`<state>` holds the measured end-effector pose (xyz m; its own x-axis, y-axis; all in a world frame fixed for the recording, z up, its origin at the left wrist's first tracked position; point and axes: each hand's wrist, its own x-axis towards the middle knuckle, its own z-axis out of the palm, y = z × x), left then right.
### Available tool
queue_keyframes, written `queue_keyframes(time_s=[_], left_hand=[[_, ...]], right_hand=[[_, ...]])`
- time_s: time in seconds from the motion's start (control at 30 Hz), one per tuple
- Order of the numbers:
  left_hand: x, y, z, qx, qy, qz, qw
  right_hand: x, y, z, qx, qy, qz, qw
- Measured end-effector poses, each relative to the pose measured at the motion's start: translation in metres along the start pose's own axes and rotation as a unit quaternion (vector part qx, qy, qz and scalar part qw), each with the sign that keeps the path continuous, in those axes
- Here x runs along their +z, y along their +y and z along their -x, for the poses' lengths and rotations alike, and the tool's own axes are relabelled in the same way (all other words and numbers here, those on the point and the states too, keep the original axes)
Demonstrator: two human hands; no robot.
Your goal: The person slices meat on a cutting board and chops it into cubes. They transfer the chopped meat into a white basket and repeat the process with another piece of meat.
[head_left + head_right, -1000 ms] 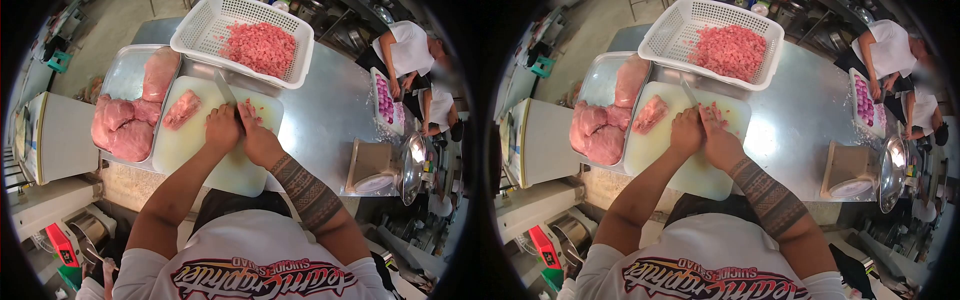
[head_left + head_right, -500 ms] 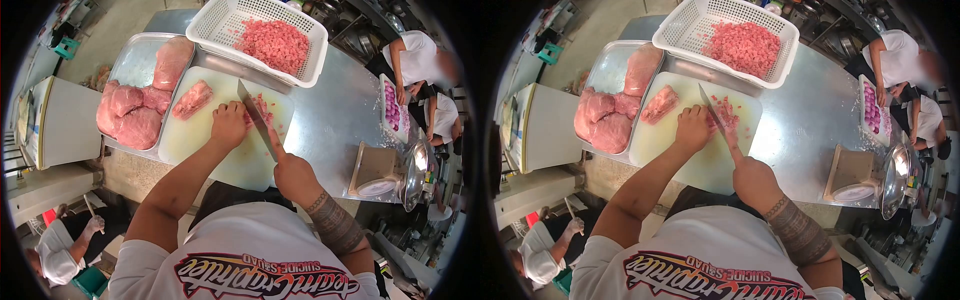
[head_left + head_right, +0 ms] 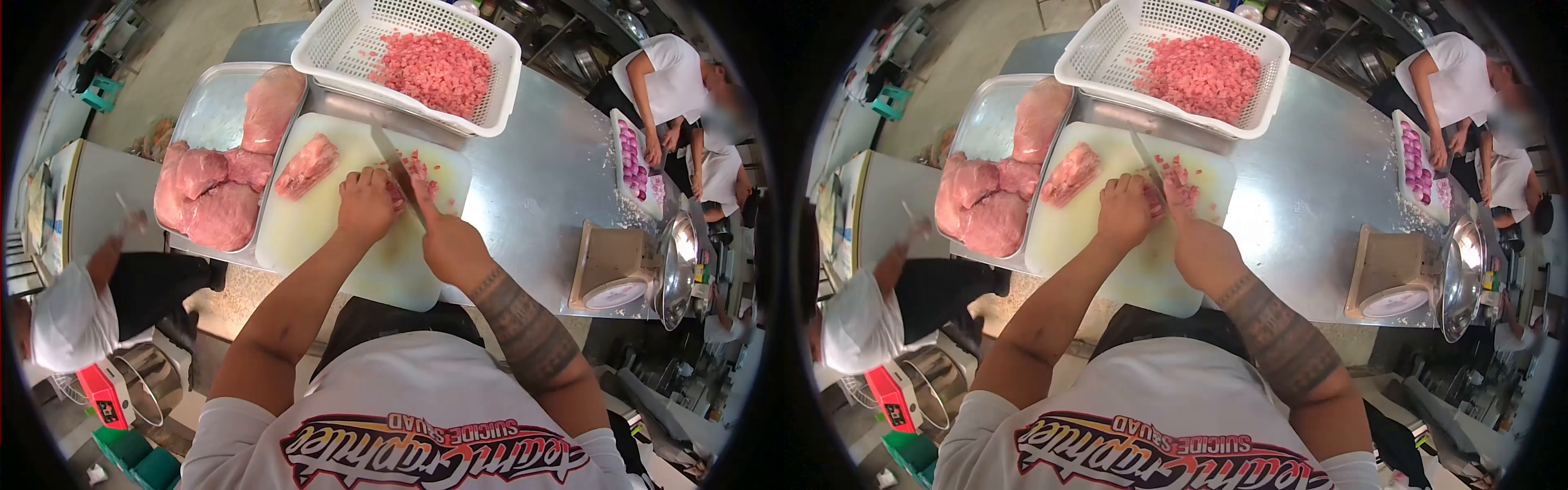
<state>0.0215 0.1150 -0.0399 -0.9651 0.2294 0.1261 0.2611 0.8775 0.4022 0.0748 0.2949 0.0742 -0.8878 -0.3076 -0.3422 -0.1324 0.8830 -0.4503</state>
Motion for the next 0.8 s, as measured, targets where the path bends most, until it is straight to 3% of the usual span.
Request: queue_keyframes(time_s=[0.13, 0.27, 0.37, 0.53, 0.67, 0.8], left_hand=[[0.018, -0.007, 0.000, 0.010, 0.058, -0.033, 0.998], [0.009, -0.005, 0.002, 0.003, 0.017, -0.004, 1.000], [0.012, -0.007, 0.000, -0.024, -0.008, -0.005, 1.000], [-0.008, -0.017, -0.001, 0.044, -0.061, 0.042, 0.996], [-0.012, -0.016, 0.010, 0.038, -0.018, -0.007, 0.999], [-0.013, -0.011, 0.010, 0.049, -0.022, -0.044, 0.998]], right_hand=[[-0.027, -0.021, 0.044, 0.026, -0.064, 0.000, 0.998], [0.005, -0.014, 0.015, 0.043, -0.074, -0.037, 0.996], [0.049, 0.001, -0.026, -0.063, 0.086, -0.056, 0.993], [0.024, 0.007, -0.016, -0.003, 0.024, -0.046, 0.999], [0.001, -0.010, 0.029, 0.070, -0.046, 0.009, 0.996], [-0.010, -0.026, 0.072, 0.049, -0.052, 0.020, 0.997]])
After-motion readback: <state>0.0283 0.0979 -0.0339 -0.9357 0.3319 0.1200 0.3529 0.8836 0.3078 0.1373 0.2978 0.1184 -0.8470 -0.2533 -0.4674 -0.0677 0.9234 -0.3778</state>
